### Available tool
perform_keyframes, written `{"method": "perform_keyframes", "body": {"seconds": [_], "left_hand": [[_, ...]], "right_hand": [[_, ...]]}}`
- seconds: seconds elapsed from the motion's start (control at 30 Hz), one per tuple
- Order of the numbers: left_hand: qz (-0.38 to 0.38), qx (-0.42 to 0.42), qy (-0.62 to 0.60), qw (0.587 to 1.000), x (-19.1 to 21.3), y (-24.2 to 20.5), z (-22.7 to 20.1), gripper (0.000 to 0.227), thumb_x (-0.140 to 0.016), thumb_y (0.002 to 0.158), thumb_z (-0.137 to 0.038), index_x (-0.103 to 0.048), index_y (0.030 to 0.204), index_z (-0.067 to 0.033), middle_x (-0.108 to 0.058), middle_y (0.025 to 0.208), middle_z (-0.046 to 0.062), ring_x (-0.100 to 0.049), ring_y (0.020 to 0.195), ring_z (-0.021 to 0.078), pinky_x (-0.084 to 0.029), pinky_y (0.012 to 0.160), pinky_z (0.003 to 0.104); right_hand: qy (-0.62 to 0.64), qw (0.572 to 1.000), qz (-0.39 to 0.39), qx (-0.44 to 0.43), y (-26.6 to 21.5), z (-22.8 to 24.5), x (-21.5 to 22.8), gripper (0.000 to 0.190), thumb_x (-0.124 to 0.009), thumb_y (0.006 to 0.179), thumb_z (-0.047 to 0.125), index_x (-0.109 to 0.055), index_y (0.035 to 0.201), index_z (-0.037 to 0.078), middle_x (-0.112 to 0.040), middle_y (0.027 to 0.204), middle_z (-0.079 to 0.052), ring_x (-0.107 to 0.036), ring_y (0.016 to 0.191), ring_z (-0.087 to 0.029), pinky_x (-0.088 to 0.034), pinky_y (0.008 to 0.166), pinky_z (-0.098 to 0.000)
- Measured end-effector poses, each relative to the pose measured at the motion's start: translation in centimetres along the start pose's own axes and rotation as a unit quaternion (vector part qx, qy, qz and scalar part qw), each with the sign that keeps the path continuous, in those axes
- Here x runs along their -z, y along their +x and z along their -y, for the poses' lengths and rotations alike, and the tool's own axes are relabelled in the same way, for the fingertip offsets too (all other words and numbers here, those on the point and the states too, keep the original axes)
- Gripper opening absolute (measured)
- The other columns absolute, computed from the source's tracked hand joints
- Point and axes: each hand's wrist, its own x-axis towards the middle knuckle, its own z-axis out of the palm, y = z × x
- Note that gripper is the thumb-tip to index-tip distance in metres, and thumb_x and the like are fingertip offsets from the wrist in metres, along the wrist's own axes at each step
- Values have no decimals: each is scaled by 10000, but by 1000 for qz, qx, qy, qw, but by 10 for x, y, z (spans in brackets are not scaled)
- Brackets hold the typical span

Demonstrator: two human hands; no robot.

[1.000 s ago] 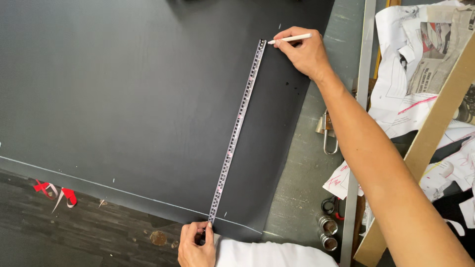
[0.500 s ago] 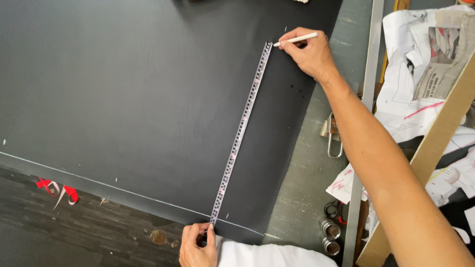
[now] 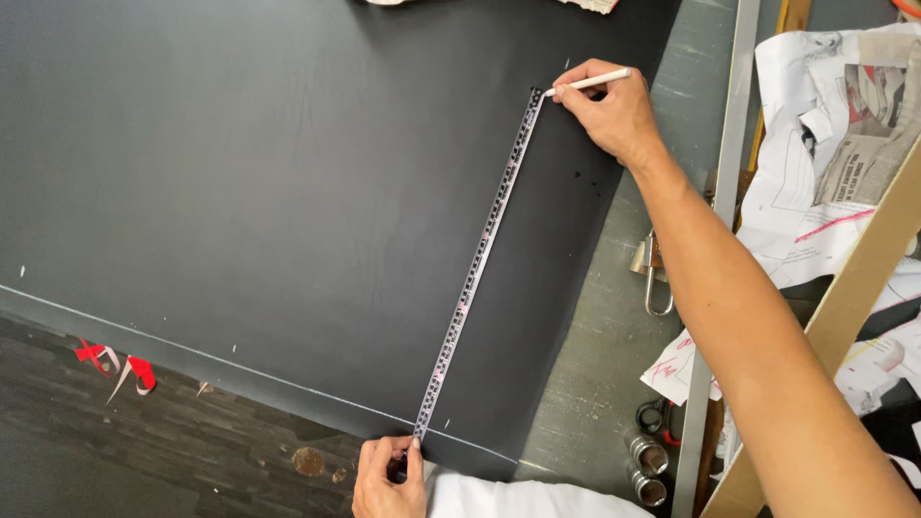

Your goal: The person uses a flexible measuring tape and a white marker to mark measurements on a large black board. They then use a long white ruler and a wooden straightedge to draw straight lines across the board, creating a grid pattern.

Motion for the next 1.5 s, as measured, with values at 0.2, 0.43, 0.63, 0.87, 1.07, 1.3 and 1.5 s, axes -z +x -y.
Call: {"method": "perform_keyframes", "body": {"seconds": [0.2, 0.43, 0.63, 0.87, 1.07, 1.3, 1.5], "left_hand": [[-4, -12, 0, 1000, 0, 3, 0, 69, -800, 776, -215, -768, 808, -163, -640, 783, -57, -687, 722, 97, -545, 630, 296], [31, 27, 13, 999, -2, 4, 7, 72, -796, 805, -218, -784, 830, -151, -653, 797, -47, -696, 724, 95, -571, 643, 290], [31, -26, -9, 999, -6, 6, 19, 80, -796, 795, -203, -780, 832, -134, -653, 804, -24, -694, 743, 107, -576, 631, 292], [21, -22, -9, 999, -9, 5, 24, 67, -811, 790, -175, -791, 827, -122, -641, 783, -17, -683, 703, 93, -550, 598, 280], [17, -37, -35, 999, -10, 11, 23, 56, -817, 772, -167, -795, 801, -124, -630, 766, -8, -650, 625, 110, -539, 541, 277], [7, -42, -62, 997, -14, 12, 23, 50, -820, 770, -136, -790, 794, -105, -630, 767, 2, -651, 616, 112, -546, 534, 266], [10, -15, -72, 997, -13, 8, 25, 47, -807, 787, -114, -785, 816, -84, -625, 778, 12, -664, 626, 104, -563, 548, 260]], "right_hand": [[-23, 999, -4, -31, -1, 2, 1, 81, -723, 965, 103, -750, 982, 29, -740, 878, -16, -642, 776, -61, -519, 694, -233], [-21, 997, -2, -73, -4, 3, 3, 83, -722, 957, 125, -743, 966, 45, -708, 810, 7, -620, 700, -57, -488, 638, -239], [-14, 1000, 14, -18, -6, 0, 6, 83, -734, 960, 118, -738, 966, 36, -727, 847, 16, -651, 765, -39, -513, 687, -223], [-19, 999, 10, -25, -4, 4, 3, 83, -732, 965, 114, -751, 972, 34, -722, 845, -18, -636, 762, -61, -515, 678, -236], [100, 991, -7, -93, -5, 3, 7, 85, -700, 976, 125, -733, 1020, 61, -754, 970, -15, -714, 907, -66, -580, 721, -230], [84, 994, 1, -73, -4, -5, 8, 93, -713, 982, 120, -743, 1014, 38, -761, 960, -43, -707, 873, -82, -570, 720, -231], [44, 997, 7, -58, -4, 0, 3, 97, -716, 981, 127, -757, 997, 41, -757, 924, -24, -691, 824, -60, -566, 696, -225]]}}
